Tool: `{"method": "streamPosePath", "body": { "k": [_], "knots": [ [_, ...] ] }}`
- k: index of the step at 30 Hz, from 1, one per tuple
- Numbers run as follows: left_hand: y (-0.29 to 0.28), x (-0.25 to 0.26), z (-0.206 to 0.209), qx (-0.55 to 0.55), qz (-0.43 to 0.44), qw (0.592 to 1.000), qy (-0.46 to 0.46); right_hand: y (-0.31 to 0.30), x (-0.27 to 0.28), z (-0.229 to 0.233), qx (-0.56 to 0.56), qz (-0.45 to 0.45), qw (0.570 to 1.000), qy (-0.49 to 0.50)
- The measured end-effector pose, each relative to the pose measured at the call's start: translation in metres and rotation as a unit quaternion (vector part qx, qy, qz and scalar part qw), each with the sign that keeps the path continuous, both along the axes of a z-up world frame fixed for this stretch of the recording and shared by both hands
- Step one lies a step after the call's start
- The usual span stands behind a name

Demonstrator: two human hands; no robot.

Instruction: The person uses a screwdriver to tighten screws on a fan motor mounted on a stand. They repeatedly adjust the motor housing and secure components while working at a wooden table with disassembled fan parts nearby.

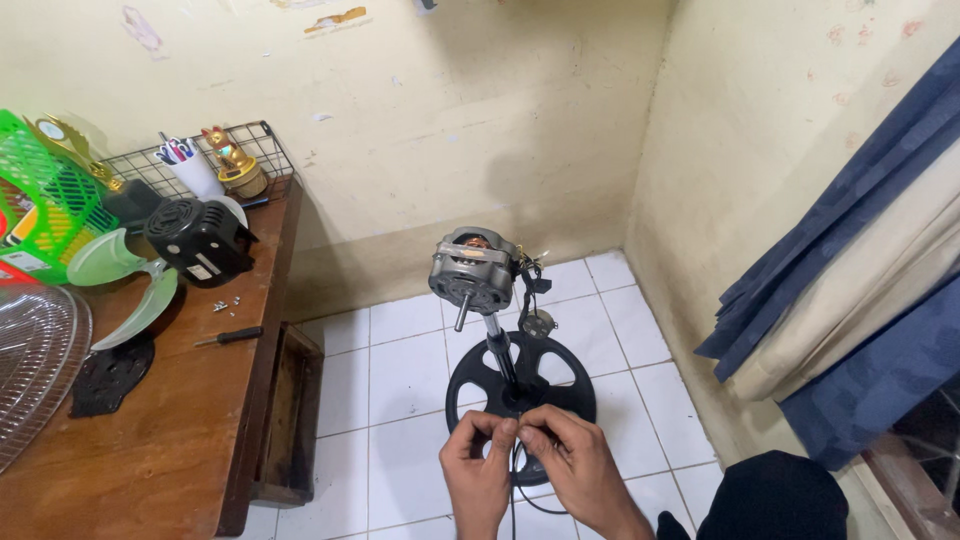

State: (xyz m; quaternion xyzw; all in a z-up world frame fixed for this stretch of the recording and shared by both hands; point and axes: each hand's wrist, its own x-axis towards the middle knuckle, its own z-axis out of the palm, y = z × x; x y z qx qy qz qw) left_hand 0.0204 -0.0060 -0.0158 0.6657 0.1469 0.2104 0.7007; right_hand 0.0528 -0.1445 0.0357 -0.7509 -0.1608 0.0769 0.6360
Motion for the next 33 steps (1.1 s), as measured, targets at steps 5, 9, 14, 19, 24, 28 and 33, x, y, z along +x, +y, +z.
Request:
{"method": "streamPosePath", "body": {
  "k": [5, 9, 14, 19, 24, 28, 33],
  "knots": [
    [-0.007, -0.004, 0.005, -0.001, 0.014, 1.000, -0.019, 0.000, -0.001, -0.003, 0.014, -0.004, 1.000, -0.001],
    [-0.004, -0.009, 0.016, 0.024, -0.033, 0.998, -0.054, -0.003, -0.001, -0.001, 0.010, -0.022, 1.000, 0.015],
    [0.003, -0.013, 0.021, 0.024, -0.080, 0.996, 0.009, -0.013, -0.001, 0.005, -0.010, -0.021, 0.999, 0.035],
    [-0.001, -0.010, 0.015, 0.005, -0.094, 0.996, 0.004, -0.017, 0.001, 0.003, 0.006, -0.011, 0.997, 0.077],
    [-0.005, -0.010, 0.016, 0.029, -0.118, 0.993, 0.009, -0.021, -0.001, -0.001, 0.037, -0.004, 0.997, 0.062],
    [-0.007, -0.010, 0.020, 0.107, -0.123, 0.987, 0.018, -0.023, -0.006, -0.003, 0.017, -0.006, 0.999, 0.036],
    [-0.009, -0.006, 0.027, 0.155, -0.113, 0.981, 0.010, -0.022, -0.006, -0.003, 0.022, -0.019, 1.000, 0.004]
  ]
}}
